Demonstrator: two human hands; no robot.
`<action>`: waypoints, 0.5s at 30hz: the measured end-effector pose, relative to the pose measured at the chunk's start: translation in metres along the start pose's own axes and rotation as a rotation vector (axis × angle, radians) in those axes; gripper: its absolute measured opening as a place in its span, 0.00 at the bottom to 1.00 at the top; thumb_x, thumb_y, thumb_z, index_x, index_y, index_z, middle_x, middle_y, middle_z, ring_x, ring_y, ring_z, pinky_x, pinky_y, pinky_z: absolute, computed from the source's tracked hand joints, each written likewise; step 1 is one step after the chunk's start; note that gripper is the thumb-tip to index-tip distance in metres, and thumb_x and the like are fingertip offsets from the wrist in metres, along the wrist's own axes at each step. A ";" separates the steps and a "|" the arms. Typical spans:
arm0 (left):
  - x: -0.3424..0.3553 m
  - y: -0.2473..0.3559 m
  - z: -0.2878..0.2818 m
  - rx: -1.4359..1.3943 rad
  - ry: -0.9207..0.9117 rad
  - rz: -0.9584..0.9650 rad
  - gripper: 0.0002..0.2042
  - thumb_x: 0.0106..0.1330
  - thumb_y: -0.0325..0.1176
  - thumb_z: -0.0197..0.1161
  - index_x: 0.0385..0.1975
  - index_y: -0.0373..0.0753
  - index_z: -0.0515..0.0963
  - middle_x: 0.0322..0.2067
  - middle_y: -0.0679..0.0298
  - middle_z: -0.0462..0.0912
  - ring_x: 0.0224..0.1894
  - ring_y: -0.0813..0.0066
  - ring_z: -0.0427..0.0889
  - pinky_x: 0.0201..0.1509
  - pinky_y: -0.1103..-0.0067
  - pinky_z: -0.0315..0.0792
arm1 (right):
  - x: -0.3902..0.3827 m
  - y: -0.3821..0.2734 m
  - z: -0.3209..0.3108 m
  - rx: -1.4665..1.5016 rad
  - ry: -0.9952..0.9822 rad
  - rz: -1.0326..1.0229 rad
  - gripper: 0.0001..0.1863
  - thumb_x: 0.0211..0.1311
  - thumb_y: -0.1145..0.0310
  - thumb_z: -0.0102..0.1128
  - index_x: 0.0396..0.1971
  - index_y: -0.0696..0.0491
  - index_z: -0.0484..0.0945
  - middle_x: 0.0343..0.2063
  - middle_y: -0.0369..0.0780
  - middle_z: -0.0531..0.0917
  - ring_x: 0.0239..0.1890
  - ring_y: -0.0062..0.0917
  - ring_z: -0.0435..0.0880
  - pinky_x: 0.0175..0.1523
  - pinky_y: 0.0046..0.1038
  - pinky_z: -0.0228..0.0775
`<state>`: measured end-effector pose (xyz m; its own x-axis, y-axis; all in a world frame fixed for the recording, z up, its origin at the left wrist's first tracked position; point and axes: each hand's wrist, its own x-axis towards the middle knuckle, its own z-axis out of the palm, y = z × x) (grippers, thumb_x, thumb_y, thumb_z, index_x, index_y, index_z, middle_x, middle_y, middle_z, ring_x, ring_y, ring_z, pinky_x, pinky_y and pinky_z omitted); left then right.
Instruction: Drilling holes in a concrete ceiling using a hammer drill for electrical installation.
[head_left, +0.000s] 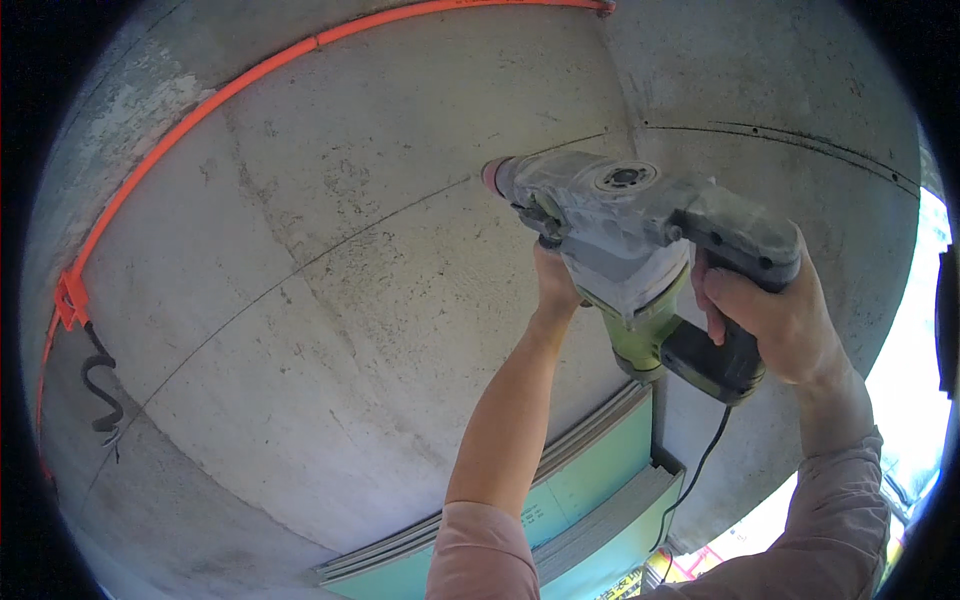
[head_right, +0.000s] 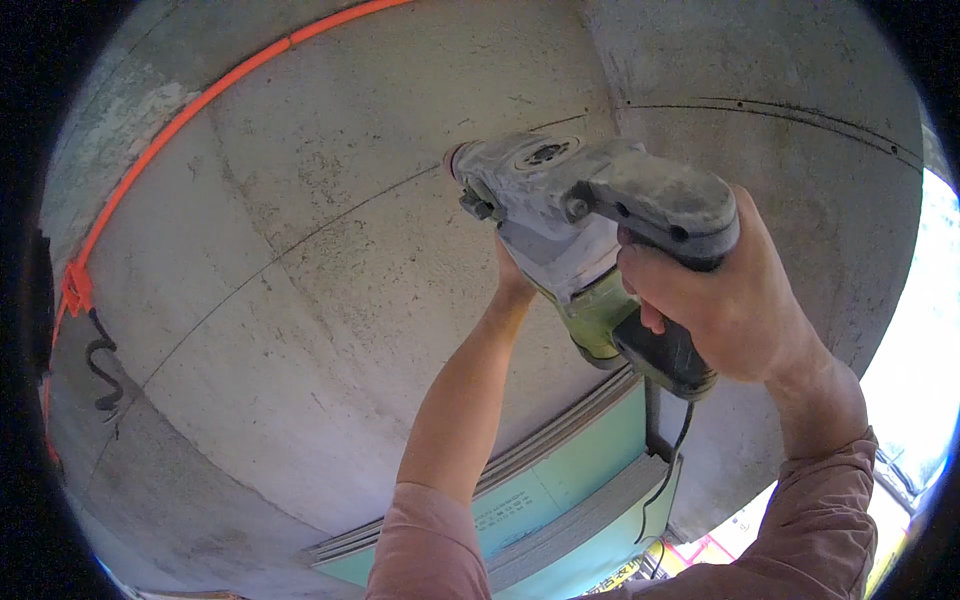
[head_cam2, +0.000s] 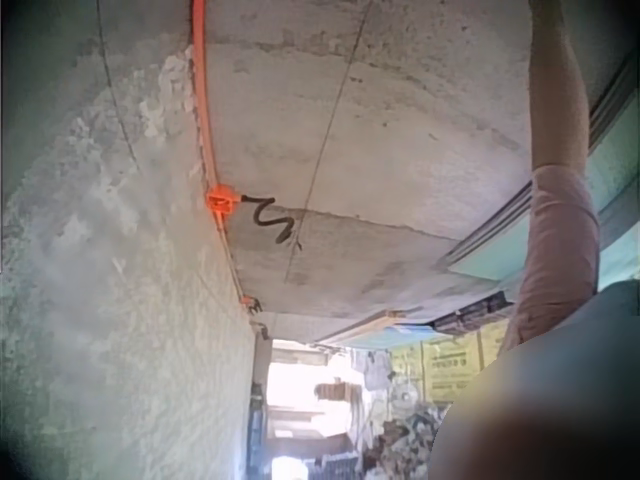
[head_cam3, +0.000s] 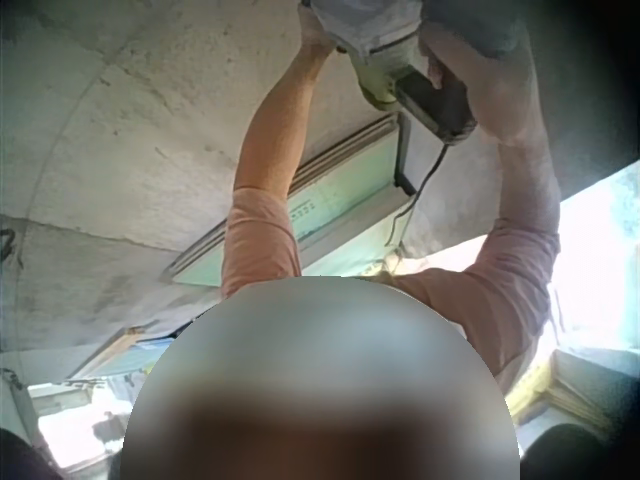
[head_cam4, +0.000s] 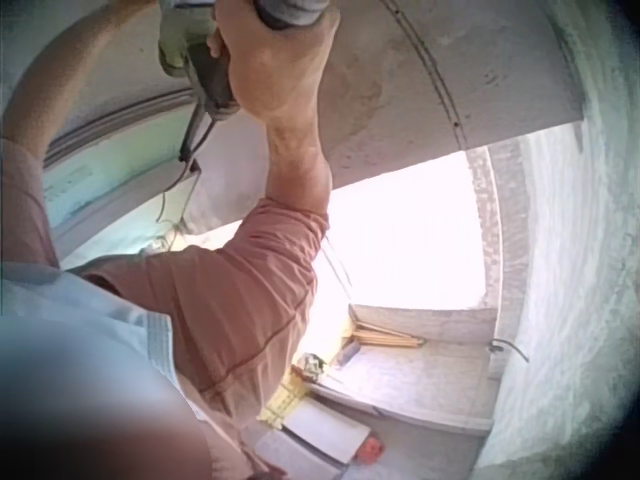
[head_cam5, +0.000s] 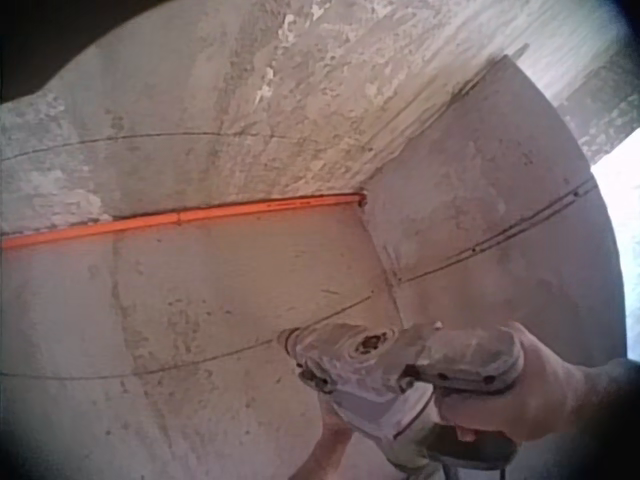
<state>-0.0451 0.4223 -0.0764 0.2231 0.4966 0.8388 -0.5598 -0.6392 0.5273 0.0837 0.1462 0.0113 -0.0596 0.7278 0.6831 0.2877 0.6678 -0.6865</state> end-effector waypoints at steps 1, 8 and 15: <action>-0.001 -0.001 0.000 -0.136 0.015 -0.067 0.16 0.62 0.28 0.66 0.49 0.33 0.77 0.46 0.64 0.83 0.47 0.76 0.79 0.53 0.74 0.73 | -0.001 0.000 0.001 0.000 -0.001 0.003 0.05 0.61 0.73 0.58 0.34 0.60 0.74 0.22 0.35 0.76 0.19 0.16 0.75 0.25 0.22 0.68; 0.004 -0.005 -0.002 0.258 -0.032 0.099 0.16 0.63 0.27 0.64 0.51 0.34 0.77 0.47 0.64 0.82 0.47 0.75 0.79 0.53 0.75 0.73 | -0.002 0.005 0.003 0.017 0.093 -0.019 0.06 0.61 0.73 0.57 0.34 0.60 0.75 0.21 0.35 0.77 0.18 0.16 0.75 0.24 0.21 0.67; 0.006 -0.005 -0.005 0.108 -0.100 0.123 0.20 0.59 0.29 0.69 0.52 0.35 0.76 0.48 0.65 0.82 0.49 0.76 0.77 0.54 0.75 0.71 | 0.004 0.005 0.000 0.077 0.178 0.064 0.07 0.60 0.71 0.59 0.35 0.59 0.77 0.22 0.36 0.78 0.18 0.16 0.75 0.23 0.21 0.67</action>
<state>-0.0447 0.4316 -0.0744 0.2391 0.3533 0.9045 -0.5004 -0.7534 0.4265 0.0849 0.1524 0.0107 0.1283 0.7348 0.6660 0.2107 0.6361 -0.7423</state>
